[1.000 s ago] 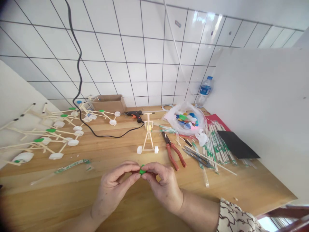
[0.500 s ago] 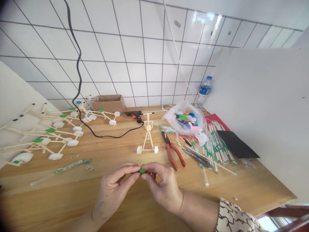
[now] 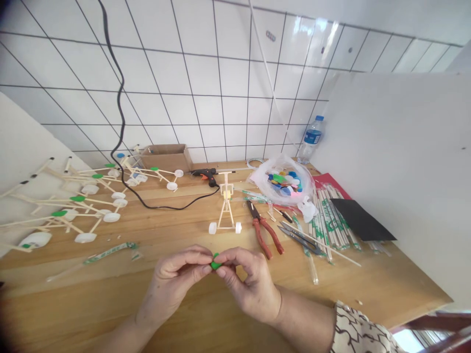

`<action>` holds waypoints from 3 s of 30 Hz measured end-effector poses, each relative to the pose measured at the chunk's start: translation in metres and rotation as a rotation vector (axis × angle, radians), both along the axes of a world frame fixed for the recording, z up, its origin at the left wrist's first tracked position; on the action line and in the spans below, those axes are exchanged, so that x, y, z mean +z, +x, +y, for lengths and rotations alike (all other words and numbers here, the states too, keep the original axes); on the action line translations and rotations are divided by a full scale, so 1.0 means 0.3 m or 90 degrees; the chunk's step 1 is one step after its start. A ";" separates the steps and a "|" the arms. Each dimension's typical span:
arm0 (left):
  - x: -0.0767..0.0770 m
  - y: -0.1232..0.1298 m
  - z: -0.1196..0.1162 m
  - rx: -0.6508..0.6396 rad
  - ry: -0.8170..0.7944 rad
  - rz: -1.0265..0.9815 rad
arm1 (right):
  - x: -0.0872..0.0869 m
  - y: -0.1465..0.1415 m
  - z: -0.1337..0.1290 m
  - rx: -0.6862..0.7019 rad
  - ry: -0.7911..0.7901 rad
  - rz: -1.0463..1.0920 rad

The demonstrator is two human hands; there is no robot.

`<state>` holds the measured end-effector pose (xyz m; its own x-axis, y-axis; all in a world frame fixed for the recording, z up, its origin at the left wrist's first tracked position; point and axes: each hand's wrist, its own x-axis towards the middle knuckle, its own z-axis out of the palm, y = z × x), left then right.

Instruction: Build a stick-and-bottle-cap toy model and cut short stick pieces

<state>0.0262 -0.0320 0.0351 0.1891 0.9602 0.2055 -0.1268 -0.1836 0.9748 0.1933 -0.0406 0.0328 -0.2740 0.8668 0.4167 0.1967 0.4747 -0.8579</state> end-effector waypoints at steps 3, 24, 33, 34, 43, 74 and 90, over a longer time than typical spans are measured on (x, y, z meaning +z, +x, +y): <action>0.002 -0.002 0.001 -0.014 -0.010 -0.021 | -0.004 0.002 -0.002 0.005 0.003 -0.002; -0.031 -0.012 -0.001 -0.056 -0.067 -0.044 | -0.021 -0.009 -0.008 0.022 -0.124 0.064; -0.026 -0.014 0.016 -0.070 -0.081 -0.014 | 0.007 -0.006 0.027 0.062 -0.290 0.086; -0.023 -0.014 0.016 -0.067 -0.089 0.003 | 0.008 -0.007 0.031 0.057 -0.300 0.080; -0.013 -0.005 0.010 0.003 0.040 0.120 | -0.002 -0.015 0.048 0.056 -0.429 0.210; -0.029 0.010 0.004 0.070 0.213 0.220 | -0.008 -0.018 0.044 0.113 -0.490 0.241; -0.027 0.008 -0.002 0.020 0.200 0.209 | -0.006 -0.017 0.037 0.115 -0.514 0.242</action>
<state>0.0286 -0.0327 0.0269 0.2650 0.8671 0.4218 0.1898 -0.4758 0.8588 0.1883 -0.0294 0.0312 -0.4018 0.8916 -0.2090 -0.1865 -0.3031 -0.9345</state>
